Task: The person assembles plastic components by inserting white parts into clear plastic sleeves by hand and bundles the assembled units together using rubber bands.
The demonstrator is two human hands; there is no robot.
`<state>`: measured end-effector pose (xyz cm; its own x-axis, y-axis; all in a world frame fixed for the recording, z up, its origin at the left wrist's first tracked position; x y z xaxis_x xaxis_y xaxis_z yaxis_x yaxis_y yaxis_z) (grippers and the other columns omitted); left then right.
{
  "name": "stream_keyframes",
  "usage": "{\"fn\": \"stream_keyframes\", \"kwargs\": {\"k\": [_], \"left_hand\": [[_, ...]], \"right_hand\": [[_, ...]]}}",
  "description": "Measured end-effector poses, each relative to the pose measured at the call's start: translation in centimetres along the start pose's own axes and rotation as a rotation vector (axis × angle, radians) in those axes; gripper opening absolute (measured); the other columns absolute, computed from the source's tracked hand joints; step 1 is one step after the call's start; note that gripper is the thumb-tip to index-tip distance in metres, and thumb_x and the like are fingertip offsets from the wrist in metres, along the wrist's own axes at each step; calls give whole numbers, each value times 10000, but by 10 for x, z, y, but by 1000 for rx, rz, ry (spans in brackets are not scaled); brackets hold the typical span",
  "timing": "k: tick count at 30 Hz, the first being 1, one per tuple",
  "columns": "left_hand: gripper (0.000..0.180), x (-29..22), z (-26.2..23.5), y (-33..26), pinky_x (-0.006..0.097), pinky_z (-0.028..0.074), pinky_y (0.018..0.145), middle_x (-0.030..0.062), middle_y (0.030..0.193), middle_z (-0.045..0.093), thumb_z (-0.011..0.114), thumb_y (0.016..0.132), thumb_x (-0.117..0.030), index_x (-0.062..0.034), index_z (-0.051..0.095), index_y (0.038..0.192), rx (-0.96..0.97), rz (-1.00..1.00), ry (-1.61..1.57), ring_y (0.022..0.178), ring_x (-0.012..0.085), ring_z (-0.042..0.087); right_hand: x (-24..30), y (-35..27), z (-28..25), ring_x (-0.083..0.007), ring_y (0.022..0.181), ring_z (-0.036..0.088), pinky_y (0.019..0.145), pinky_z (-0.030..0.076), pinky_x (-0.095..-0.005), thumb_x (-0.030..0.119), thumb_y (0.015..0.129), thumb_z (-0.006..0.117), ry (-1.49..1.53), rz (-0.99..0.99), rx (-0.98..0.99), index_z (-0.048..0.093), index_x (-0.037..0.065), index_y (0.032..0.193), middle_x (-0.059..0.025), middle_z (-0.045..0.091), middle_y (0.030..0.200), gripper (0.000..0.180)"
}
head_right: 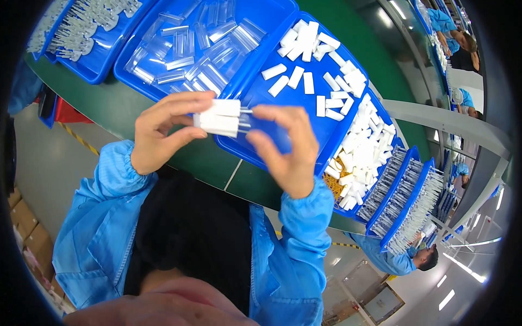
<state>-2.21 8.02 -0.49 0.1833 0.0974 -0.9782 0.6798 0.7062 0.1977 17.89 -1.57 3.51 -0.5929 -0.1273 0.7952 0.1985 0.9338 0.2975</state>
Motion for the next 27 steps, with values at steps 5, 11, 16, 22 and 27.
{"fn": "stream_keyframes", "kwargs": {"k": [5,11,16,22,27], "left_hand": [[424,2,-14,-8,304,601,842,165,1281,614,716,805,73,-37,664,1212,-176,-3,36,1161,271,616],[408,7,-35,-22,309,590,864,177,1277,619,705,813,82,-12,660,1207,-328,-10,64,1148,257,622],[402,0,-42,-26,318,583,876,184,1278,617,707,820,67,-2,653,1212,-366,9,91,1155,267,619],[409,-2,-45,-29,311,591,852,188,1257,629,721,810,60,-2,656,1209,-368,61,129,1146,269,625],[427,-3,-37,-23,302,599,811,197,1238,638,735,793,62,-7,660,1207,-302,69,139,1122,274,641]], "right_hand": [[-36,70,11,-249,872,643,779,495,-359,56,834,703,-270,28,20,691,48,994,-103,687,967,161],[-25,103,59,-204,920,577,779,426,-352,37,765,689,-803,-425,312,718,113,932,-51,642,902,185],[-23,106,84,-207,978,605,857,434,-366,59,779,664,-1012,-492,453,740,103,922,-61,670,927,168],[-25,104,60,-219,931,630,845,464,-354,64,781,724,-661,-337,487,667,77,1013,-83,693,934,239],[0,57,36,-182,880,669,836,517,-308,121,919,648,489,335,-27,484,1,1251,-132,686,970,389]]}}
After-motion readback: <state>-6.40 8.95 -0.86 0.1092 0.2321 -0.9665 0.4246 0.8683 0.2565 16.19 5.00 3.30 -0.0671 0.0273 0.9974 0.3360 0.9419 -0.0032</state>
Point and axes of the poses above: each hand's wrist, its own y-axis towards the middle knuckle, its own z-axis out of the palm, x = y × z, the point moved 3 cm from there along y, towards the middle knuckle
